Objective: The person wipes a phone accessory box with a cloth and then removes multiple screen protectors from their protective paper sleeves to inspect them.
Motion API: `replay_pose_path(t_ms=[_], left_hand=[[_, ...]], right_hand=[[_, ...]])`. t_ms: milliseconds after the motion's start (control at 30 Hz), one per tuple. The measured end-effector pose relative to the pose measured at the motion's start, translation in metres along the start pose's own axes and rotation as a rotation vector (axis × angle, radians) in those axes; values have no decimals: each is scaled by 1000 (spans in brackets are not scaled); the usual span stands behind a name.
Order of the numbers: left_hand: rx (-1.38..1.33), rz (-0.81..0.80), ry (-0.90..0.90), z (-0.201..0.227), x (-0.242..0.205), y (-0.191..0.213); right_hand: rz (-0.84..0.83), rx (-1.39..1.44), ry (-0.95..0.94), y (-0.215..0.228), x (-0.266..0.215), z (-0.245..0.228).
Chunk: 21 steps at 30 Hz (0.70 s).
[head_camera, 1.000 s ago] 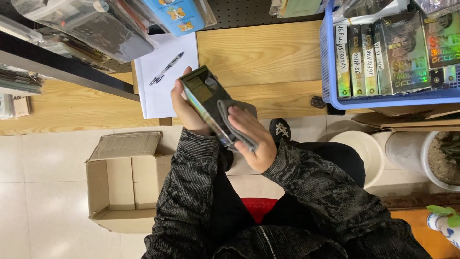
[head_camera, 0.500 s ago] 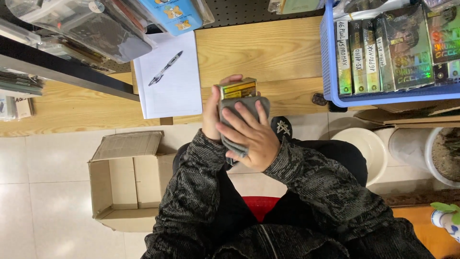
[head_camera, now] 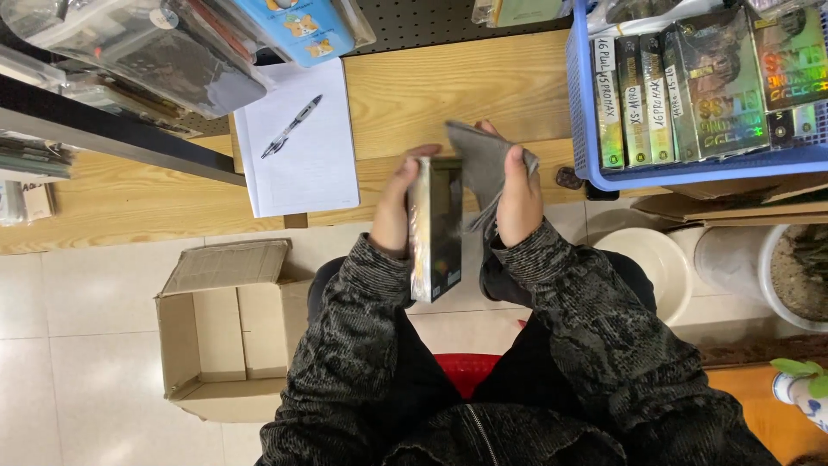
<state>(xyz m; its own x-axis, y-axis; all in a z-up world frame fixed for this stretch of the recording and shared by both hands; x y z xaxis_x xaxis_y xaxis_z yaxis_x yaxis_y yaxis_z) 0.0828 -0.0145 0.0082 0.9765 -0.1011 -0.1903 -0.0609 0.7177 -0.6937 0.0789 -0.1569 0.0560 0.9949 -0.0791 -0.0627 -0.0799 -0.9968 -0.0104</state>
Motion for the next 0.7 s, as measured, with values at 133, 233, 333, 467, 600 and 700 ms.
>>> replay_pose_path(t_ms=[133,233,333,467,600,700], left_hand=[[-119,115,-34,34,16,36],[149,458,-68,63,1,59],[263,664,-127,59,1,97],[306,590,-89,55,2,87],[244,406,-242,68,0,56],[73,282,-346,72,-1,45]], right_hand=[[142,-120,-385,-7,-18,1],[28,-36,-276,-28,-30,22],[-139,89,-107,-49,-34,36],[-16,-55,-151,-37,-30,43],[286,5,-622,-8,-36,58],[274,130,-674,-31,-42,-25]])
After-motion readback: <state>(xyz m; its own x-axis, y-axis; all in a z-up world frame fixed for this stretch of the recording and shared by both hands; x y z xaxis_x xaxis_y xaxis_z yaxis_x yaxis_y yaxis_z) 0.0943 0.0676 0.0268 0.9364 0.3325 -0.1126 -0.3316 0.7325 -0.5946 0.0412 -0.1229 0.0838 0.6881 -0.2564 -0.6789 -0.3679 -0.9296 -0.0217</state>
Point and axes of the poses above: each hand's wrist, its own x-axis towards the middle knuckle, its own y-axis out of the back of the hand, z = x × y, the point moved 8 cm from there along x, towards the middle knuckle, and after that the axes turned 7 degrees about -x, right-handed, at the moved point
